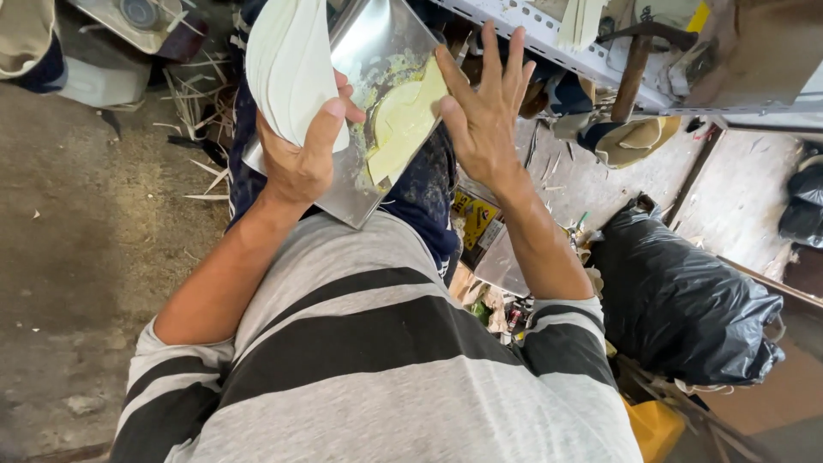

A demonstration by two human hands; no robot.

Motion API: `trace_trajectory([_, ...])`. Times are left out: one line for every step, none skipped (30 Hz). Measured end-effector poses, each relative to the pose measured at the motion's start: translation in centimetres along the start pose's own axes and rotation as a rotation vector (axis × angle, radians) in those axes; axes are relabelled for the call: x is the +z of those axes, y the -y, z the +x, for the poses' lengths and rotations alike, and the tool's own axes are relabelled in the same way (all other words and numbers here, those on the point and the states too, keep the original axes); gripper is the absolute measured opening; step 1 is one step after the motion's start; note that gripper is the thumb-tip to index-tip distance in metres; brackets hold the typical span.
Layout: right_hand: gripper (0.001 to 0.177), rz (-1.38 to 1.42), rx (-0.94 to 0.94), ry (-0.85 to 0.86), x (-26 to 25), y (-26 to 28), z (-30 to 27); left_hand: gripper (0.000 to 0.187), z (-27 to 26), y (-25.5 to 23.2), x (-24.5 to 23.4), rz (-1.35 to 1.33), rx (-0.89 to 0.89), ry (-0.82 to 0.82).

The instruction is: Applying adhesive to shoe upper components by pressing them against a glue-covered metal tray and stacking them.

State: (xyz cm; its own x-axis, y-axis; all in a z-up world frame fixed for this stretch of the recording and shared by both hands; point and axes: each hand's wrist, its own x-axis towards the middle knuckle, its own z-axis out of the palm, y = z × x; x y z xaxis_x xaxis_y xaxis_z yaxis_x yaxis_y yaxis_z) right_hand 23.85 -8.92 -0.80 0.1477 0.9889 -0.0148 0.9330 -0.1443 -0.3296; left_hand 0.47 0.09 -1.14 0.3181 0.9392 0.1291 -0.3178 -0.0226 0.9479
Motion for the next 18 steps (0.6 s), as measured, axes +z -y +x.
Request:
trace_trajectory([0.060,0.055,0.020,0.001,-0.1,-0.1,0.2,0.034,0.0,0.2,-0.1,0.001,0.000,-0.002])
trace_trajectory([0.058,0.112,0.030,0.010,-0.1,-0.1,0.5,0.036,-0.2,0.3,-0.1,0.004,0.000,-0.016])
trace_trajectory([0.058,0.110,0.024,0.011,0.8,0.1,-0.4,0.036,-0.1,0.3,-0.1,0.004,0.004,-0.022])
trace_trajectory([0.063,-0.128,-0.060,-0.064,1.8,0.3,-1.3,0.035,-0.1,0.3,-0.2,0.004,0.013,-0.012])
trace_trajectory([0.074,-0.364,-0.144,-0.143,2.8,0.6,-2.2,0.034,-0.1,0.3,-0.3,0.005,0.021,-0.002])
trace_trajectory([0.074,-0.362,-0.145,-0.140,3.4,1.2,-3.7,0.034,-0.1,0.2,-0.3,0.006,0.018,-0.005])
trace_trajectory([0.071,-0.383,-0.284,-0.144,3.9,1.7,-5.1,0.034,0.0,0.0,-0.2,0.015,0.023,-0.001])
trace_trajectory([0.069,-0.402,-0.417,-0.148,4.5,2.3,-6.7,0.035,0.1,-0.2,-0.2,0.024,0.027,0.008])
trace_trajectory([0.069,-0.399,-0.414,-0.146,4.3,2.5,-7.4,0.035,0.1,-0.4,-0.1,0.025,0.023,0.010])
trace_trajectory([0.067,-0.358,-0.489,-0.148,4.2,2.6,-8.0,0.034,0.1,-0.6,0.0,0.031,0.006,0.012])
trace_trajectory([0.065,-0.317,-0.564,-0.149,4.1,2.8,-8.7,0.034,0.1,-0.9,0.1,0.037,-0.011,0.013])
trace_trajectory([0.065,-0.319,-0.558,-0.148,3.9,2.9,-8.6,0.034,0.1,-0.6,0.1,0.034,-0.014,0.018])
trace_trajectory([0.064,-0.336,-0.473,-0.121,3.7,3.0,-8.5,0.034,0.0,-0.4,0.1,0.024,-0.007,0.008])
trace_trajectory([0.062,-0.352,-0.395,-0.099,3.5,3.1,-8.2,0.034,0.1,-0.2,0.0,0.016,0.008,-0.006])
trace_trajectory([0.062,-0.353,-0.396,-0.102,3.3,2.9,-8.2,0.034,0.0,-0.5,0.2,0.016,0.011,-0.006])
trace_trajectory([0.060,-0.284,-0.519,-0.146,3.2,2.8,-8.0,0.036,0.0,-0.7,0.2,0.023,0.000,-0.004])
trace_trajectory([0.058,-0.214,-0.643,-0.188,3.2,2.7,-7.9,0.037,0.1,-1.0,0.2,0.031,-0.012,-0.002])
trace_trajectory([0.058,-0.215,-0.646,-0.188,2.3,2.4,-6.7,0.037,0.1,-0.7,0.1,0.030,-0.010,-0.005])
